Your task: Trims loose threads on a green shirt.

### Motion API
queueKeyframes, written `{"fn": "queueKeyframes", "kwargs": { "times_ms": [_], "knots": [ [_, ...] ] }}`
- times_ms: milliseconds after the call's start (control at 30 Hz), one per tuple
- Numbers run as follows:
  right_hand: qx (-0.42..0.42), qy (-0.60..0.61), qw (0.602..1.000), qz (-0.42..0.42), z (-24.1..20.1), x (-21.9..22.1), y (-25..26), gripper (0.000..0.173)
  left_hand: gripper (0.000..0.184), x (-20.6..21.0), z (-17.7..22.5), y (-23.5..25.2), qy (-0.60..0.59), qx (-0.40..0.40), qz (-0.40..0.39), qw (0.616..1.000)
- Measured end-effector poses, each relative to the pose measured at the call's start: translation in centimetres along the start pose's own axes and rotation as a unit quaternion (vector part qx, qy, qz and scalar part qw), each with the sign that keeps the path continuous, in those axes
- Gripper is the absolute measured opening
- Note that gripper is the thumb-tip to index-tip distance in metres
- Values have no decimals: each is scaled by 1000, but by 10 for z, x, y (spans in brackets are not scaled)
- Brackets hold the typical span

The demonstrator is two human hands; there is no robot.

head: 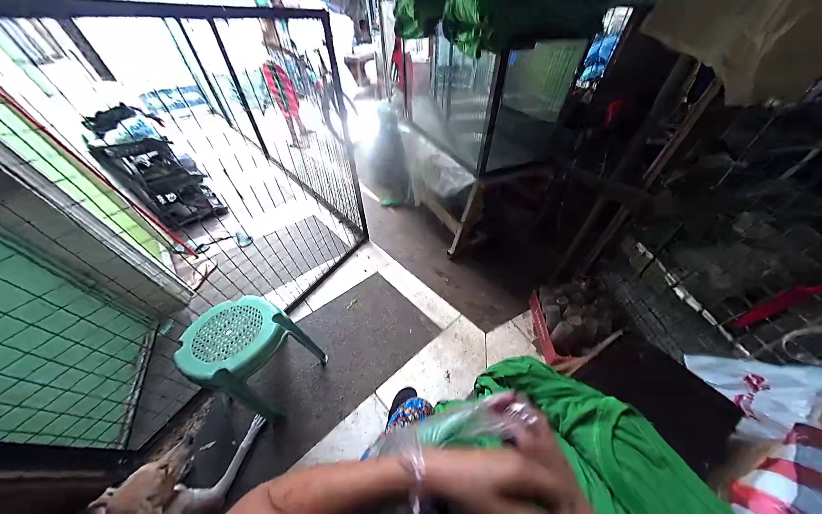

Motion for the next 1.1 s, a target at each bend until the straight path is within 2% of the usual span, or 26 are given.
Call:
{"fn": "queueKeyframes", "kwargs": {
  "times_ms": [67, 133, 200, 300, 367, 433, 467, 500, 567, 633, 667, 733, 767, 867, 933, 1033, 1067, 1100],
  "knots": [
    [5, 104, 993, 53, -16, -17, 1, 21, 18, -32, -4, -7, -29, 14, 63, 997],
    [9, 148, 985, 91, -23, -28, 1, 24, 16, -58, -9, -17, -86, -8, 122, 989],
    [2, 173, 980, 98, -24, -35, 1, 25, 13, -72, -23, -25, -128, -30, 176, 976],
    [-29, 191, 978, 82, -17, -39, 4, 26, 10, -80, -38, -29, -131, -10, 220, 967],
    [-38, 194, 978, 73, -14, -41, 5, 24, 9, -78, -40, -27, -64, -23, 229, 971],
    [-37, 186, 979, 78, -14, -41, 5, 24, 10, -73, -42, -24, 118, -74, 211, 967],
    [-35, 173, 981, 81, -16, -41, 5, 25, 12, -69, -47, -22, 219, -101, 179, 954],
    [-31, 147, 985, 81, -18, -39, 4, 25, 18, -64, -52, -20, 271, -138, 133, 943],
    [-26, 49, 996, 65, -22, -39, 2, 22, 46, -55, -62, -19, 282, -216, 45, 934],
    [-34, -62, 996, 57, -22, -39, 1, 20, 57, -52, -64, -20, 283, -243, 30, 927],
    [-36, -101, 993, 57, -22, -39, 1, 21, 51, -52, -63, -21, 284, -245, 41, 926],
    [-44, -140, 987, 67, -22, -39, 0, 21, 17, -55, -66, -23, 311, -211, 83, 923],
    [-51, -146, 985, 71, -23, -40, 0, 22, 9, -57, -68, -25, 322, -191, 98, 922],
    [-65, -180, 979, 73, -25, -43, -1, 24, 18, -64, -77, -28, 297, -167, 97, 935],
    [-42, -252, 965, 65, -27, -50, 0, 27, 21, -64, -78, -28, 268, -160, 87, 946],
    [91, -399, 911, 52, -32, -74, -5, 41, 21, -63, -74, -27, 220, -128, 163, 953],
    [132, -432, 890, 63, -37, -79, -15, 40, 21, -63, -73, -27, 179, -110, 187, 960],
    [147, -452, 876, 77, -40, -82, -29, 31, 19, -64, -72, -27, 116, -88, 203, 968]
  ]
}}
Point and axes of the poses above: each hand's wrist, its own y-axis towards the middle knuckle, its own x-axis out of the palm, z = x × y, the point moved 1 cm from there along y, towards the middle knuckle, and after that the axes turned 8 degrees about y, right-handed, at the moved point
